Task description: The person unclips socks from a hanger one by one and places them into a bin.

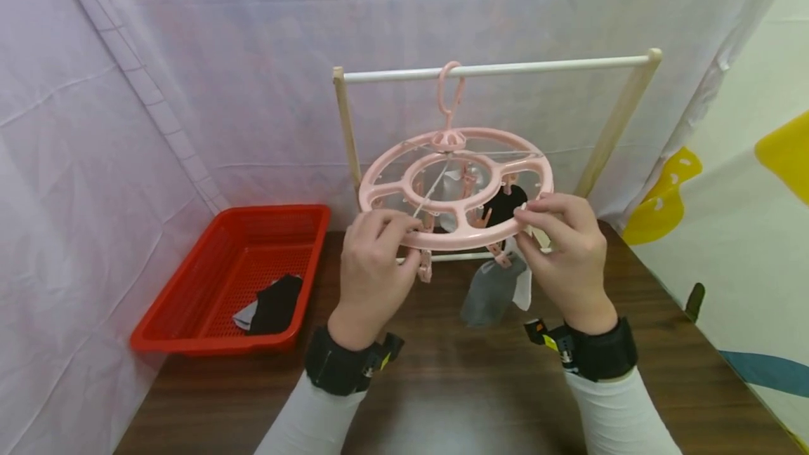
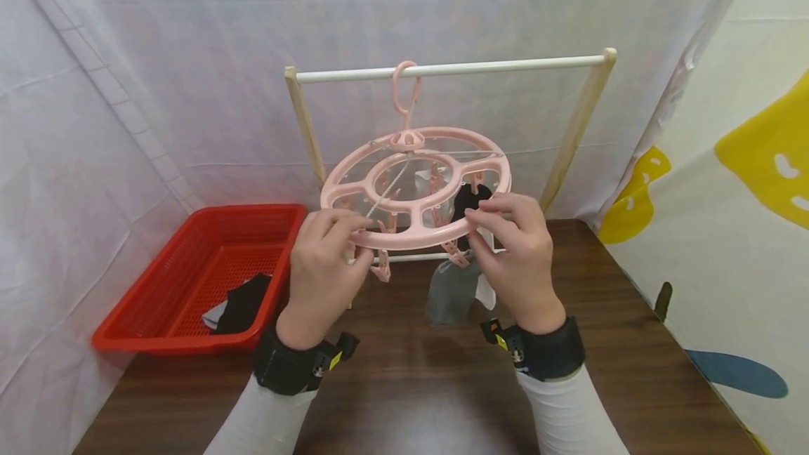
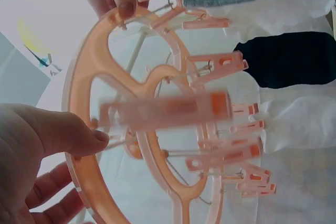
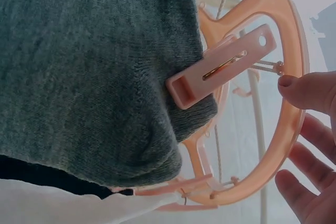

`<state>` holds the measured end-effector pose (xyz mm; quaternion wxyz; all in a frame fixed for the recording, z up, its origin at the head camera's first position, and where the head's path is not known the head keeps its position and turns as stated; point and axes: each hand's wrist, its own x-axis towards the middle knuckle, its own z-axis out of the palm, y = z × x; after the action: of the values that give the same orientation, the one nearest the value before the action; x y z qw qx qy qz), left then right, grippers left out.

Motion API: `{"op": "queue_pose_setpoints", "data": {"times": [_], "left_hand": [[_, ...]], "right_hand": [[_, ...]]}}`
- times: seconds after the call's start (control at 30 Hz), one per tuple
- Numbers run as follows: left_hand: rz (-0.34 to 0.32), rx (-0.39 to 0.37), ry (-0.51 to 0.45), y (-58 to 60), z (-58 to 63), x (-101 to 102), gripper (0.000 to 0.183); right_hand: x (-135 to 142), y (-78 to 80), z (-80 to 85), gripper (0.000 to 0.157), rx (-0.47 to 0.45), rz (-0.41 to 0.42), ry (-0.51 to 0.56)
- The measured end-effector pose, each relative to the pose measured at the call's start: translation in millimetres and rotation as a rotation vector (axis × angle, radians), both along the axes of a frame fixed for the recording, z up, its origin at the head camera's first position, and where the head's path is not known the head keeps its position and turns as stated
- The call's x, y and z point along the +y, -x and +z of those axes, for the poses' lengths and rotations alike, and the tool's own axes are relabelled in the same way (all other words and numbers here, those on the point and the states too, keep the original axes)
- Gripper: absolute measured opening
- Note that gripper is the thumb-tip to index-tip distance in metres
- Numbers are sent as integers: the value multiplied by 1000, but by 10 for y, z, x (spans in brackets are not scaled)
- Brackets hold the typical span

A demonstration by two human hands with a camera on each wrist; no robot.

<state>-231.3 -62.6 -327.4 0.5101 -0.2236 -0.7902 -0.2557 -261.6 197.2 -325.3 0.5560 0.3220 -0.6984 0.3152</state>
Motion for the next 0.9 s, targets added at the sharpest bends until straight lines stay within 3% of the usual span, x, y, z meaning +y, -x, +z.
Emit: {"op": "queue_pose_setpoints", "data": {"times": [0.57,0.9], "left_hand": [[-72,108,93,-40,-13,142,13],[-81,115,133,-36,-61,218,17]], "right_hand": [[-252,-114,-12,21,32,-24,16],[-345,-144,-45,18,12,-69,-3]]}}
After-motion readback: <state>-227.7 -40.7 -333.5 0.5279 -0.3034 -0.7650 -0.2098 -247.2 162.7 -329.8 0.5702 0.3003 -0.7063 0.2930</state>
